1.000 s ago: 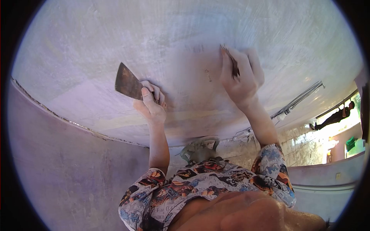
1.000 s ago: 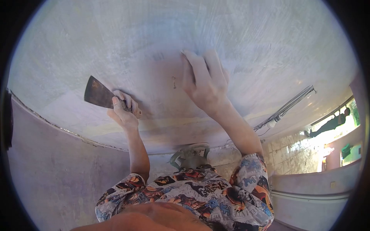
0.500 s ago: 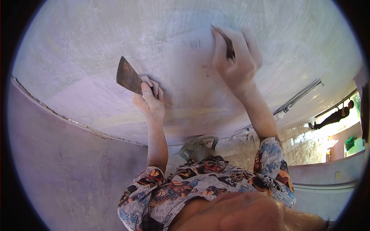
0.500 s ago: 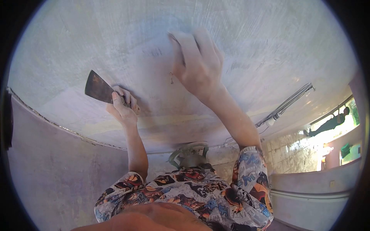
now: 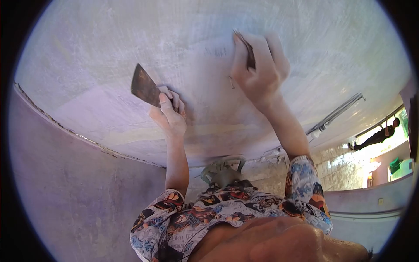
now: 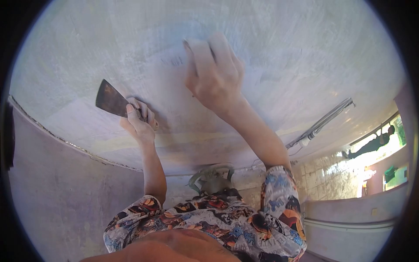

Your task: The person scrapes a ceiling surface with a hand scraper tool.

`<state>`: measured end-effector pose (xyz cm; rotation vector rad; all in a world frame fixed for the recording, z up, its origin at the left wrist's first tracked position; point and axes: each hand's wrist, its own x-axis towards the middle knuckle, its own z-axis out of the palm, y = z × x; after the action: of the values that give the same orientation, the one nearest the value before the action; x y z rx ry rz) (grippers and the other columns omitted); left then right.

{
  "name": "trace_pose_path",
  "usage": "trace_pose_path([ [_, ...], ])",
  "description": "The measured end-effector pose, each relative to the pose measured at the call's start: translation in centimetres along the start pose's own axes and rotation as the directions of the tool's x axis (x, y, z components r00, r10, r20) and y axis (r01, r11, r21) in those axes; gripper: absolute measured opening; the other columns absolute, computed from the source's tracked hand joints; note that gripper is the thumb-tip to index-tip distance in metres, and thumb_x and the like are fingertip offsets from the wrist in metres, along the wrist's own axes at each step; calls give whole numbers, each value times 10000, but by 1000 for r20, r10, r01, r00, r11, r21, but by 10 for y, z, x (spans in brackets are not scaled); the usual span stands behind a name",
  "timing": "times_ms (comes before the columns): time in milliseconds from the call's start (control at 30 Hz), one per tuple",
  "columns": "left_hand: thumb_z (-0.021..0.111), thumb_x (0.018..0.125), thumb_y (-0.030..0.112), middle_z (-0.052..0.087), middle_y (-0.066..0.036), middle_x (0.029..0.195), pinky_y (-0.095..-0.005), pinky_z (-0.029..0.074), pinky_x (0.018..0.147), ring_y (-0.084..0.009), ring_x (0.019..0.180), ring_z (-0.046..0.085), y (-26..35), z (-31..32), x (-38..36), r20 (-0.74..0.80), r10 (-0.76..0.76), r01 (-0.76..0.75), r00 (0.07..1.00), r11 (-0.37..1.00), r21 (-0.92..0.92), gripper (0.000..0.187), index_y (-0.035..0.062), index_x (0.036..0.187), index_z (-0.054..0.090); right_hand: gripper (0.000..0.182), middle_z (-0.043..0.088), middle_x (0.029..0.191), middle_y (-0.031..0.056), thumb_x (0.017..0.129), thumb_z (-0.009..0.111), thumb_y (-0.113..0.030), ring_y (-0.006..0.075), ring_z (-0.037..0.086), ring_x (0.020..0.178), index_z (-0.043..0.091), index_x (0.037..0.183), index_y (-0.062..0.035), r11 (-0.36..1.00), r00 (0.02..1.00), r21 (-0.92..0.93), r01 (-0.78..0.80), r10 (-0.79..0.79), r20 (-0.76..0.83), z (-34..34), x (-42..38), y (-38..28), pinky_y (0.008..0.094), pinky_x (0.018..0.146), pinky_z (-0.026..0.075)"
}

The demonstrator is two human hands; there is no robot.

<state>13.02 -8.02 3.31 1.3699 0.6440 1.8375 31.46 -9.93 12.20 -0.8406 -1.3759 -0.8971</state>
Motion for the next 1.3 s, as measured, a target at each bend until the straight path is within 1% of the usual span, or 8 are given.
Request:
trace_pose_path([
  [333,422,1038,332,367,-20,644,-230,247,398,-72,471,316,-2,1,4,-29,15,-17,999,997,-82,354,37,843,420,150,514,754,55,803,674,-40,210,552,592,673,935,-112,999,998,-4,33,-34,-56,2,6,9,320,462,419],
  [567,414,1028,344,359,-17,618,-250,252,359,-95,424,351,0,-16,-1,38,-49,46,998,995,86,346,44,858,430,97,547,767,49,784,701,-43,203,580,653,688,864,-94,967,889,-17,-256,242,389,-76,-85,10,311,502,442],
  [633,404,1030,373,361,-23,614,-265,269,335,-108,404,355,3,-19,-8,108,-128,122,986,991,58,368,46,864,428,73,559,759,65,770,712,-14,193,594,717,687,820,-60,797,626,-8,-603,480,614,-91,-89,5,283,584,462],
  [733,403,1043,362,408,-15,642,-239,331,417,-97,509,417,23,1,-39,248,-211,283,945,909,-304,352,51,885,454,77,610,894,83,774,733,-14,183,599,864,696,837,-36,542,598,364,-757,352,720,-93,-131,-4,272,721,469],
  [900,393,1044,397,485,-44,781,-250,408,624,-127,689,475,9,23,-42,533,-192,278,824,957,-86,363,70,895,450,160,570,1171,113,761,797,-63,200,551,1077,722,894,-16,-128,596,605,-786,106,796,-57,-158,-27,306,867,448],
  [1133,446,1006,416,622,-94,984,-343,467,782,-229,887,592,44,43,-27,738,-333,-66,586,889,454,442,13,1066,618,152,591,1054,158,775,784,-46,197,594,883,721,898,18,5,553,553,-833,-45,832,-72,-159,-7,294,719,473],
  [1200,475,993,419,629,-145,1154,-390,433,950,-307,1065,592,47,29,-5,777,107,-623,620,669,405,448,34,1155,637,145,591,983,161,774,769,-19,158,588,721,710,896,31,-52,674,675,-736,34,738,-82,-158,2,241,538,446],
  [1300,564,941,274,569,-161,1306,-456,306,1108,-327,1281,483,85,44,56,342,646,-696,682,432,573,359,75,1234,627,140,573,994,90,761,788,-26,120,570,756,722,882,-2,-69,544,551,-832,100,833,-107,-156,27,252,618,447],
])
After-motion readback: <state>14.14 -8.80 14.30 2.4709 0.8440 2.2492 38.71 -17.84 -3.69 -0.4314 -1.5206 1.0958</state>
